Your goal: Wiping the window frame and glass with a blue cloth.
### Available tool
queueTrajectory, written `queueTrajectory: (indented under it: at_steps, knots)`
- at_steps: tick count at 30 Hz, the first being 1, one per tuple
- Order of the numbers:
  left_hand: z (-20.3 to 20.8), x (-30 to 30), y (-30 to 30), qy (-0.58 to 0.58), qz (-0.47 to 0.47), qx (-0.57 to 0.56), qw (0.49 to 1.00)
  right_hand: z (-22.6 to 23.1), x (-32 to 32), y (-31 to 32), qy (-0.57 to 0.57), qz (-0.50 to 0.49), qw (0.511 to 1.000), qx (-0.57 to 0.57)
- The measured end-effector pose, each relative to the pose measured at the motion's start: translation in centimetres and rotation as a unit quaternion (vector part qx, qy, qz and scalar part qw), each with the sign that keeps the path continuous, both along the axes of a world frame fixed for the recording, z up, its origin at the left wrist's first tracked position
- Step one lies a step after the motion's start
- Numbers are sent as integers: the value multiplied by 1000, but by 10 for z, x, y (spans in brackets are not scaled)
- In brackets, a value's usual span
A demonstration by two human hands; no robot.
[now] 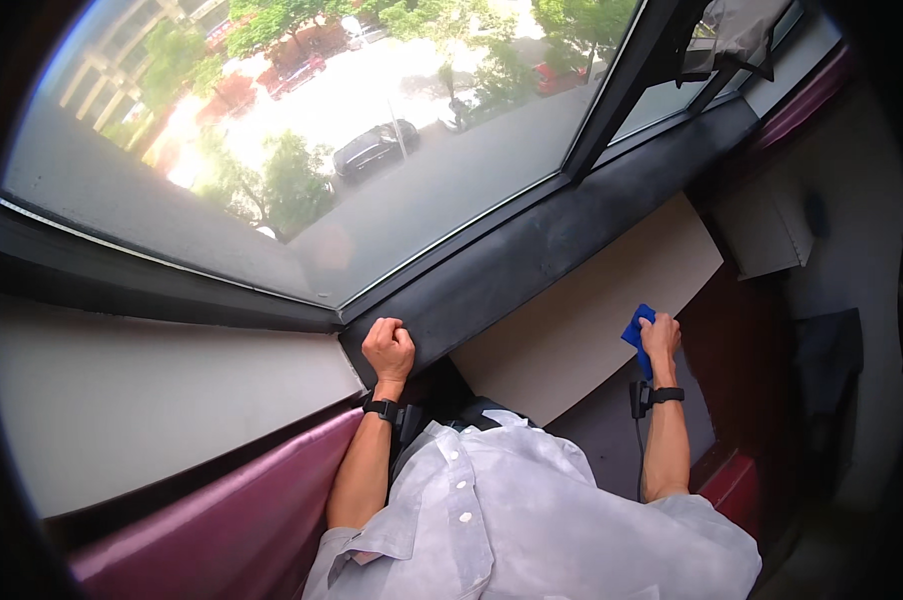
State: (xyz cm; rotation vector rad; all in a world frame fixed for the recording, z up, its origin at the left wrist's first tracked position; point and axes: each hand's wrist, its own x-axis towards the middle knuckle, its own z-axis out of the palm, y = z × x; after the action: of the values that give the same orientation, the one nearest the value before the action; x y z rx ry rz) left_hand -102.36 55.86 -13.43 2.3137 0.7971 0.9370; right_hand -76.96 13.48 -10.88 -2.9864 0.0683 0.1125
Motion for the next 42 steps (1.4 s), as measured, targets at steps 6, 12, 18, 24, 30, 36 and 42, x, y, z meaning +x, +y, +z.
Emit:
queueTrajectory:
  at_steps: [6, 12, 18, 24, 30, 36, 42]
  knots:
    - [0, 10, -3, 33, -2, 22, 999, -3, 62, -21, -208, -116, 941, 241]
    - [4, 8, -6, 36, -2, 35, 999, 0, 117, 117, -247, 54, 944, 214]
    - [-6, 0, -7, 41, 16, 26, 999, -34, 37, 205, -249, 160, 951, 93]
    - [1, 0, -3, 31, -1, 44, 999, -9, -123, 285, -157, 486, 827, 236]
    - [-11, 2, 3, -20, -4, -17, 1000, -7, -91, 271, -162, 645, 708, 238]
    - [-5, 8, -3, 14, -17, 12, 1000, 8, 76, 224, -125, 226, 954, 151]
    - [-13, -6, 0, 14, 5, 28, 1000, 249, 105, 237, -372, 141, 765, 507]
